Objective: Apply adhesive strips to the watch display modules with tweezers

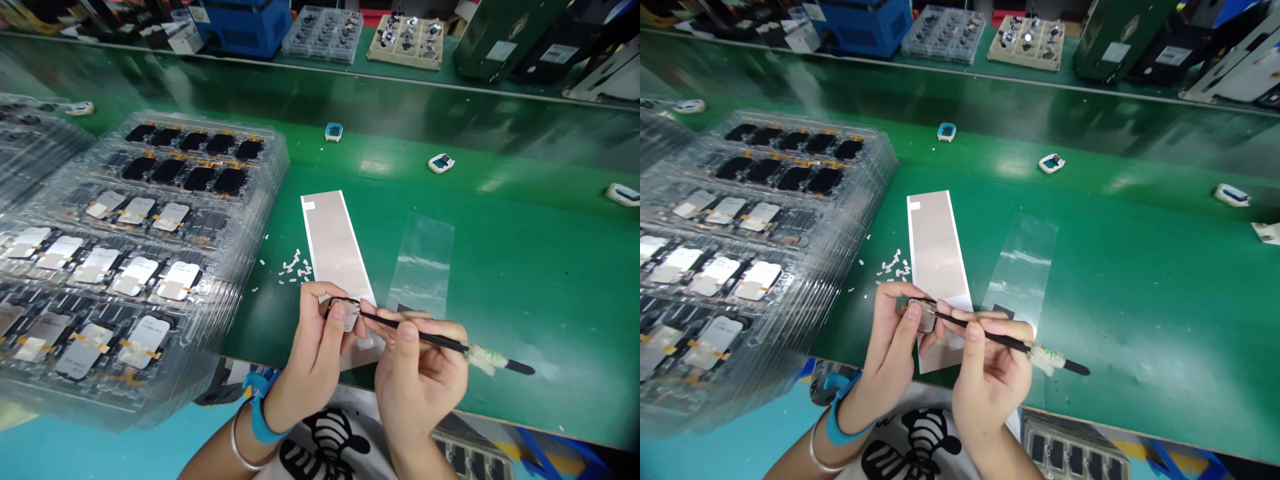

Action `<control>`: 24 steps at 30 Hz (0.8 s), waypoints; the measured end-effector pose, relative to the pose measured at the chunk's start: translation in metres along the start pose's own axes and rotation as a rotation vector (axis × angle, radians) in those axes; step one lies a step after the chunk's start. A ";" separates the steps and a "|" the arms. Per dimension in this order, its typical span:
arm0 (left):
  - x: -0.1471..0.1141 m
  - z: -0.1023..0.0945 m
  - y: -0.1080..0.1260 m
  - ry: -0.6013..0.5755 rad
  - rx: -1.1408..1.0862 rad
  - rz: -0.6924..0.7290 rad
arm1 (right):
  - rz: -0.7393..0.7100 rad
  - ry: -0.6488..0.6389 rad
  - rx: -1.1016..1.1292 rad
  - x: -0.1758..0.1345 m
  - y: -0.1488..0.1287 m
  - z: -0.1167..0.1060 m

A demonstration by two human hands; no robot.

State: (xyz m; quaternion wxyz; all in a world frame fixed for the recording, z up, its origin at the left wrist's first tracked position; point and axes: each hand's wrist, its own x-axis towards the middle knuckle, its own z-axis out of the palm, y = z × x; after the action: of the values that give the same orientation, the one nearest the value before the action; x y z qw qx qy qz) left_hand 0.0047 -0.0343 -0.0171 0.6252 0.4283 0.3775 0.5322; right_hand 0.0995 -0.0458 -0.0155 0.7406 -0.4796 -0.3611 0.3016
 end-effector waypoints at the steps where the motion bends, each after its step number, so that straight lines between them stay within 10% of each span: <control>1: 0.000 0.000 0.000 0.010 0.001 0.007 | 0.005 0.004 0.011 0.000 -0.001 0.000; 10: 0.004 0.000 0.005 0.075 0.179 -0.023 | -0.035 0.139 -0.177 0.023 -0.006 -0.043; 16: -0.003 0.003 0.013 -0.197 0.450 -0.036 | 0.221 -0.125 -0.443 0.055 -0.014 -0.091; 24: 0.006 0.035 0.009 -0.558 0.905 0.034 | 0.105 -0.165 -0.371 0.067 -0.016 -0.116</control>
State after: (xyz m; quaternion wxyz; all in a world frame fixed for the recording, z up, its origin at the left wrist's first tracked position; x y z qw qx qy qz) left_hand 0.0349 -0.0321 0.0029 0.4459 0.7865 0.3817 0.1920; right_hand 0.2341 -0.0561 -0.0169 0.5909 -0.5995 -0.4445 0.3064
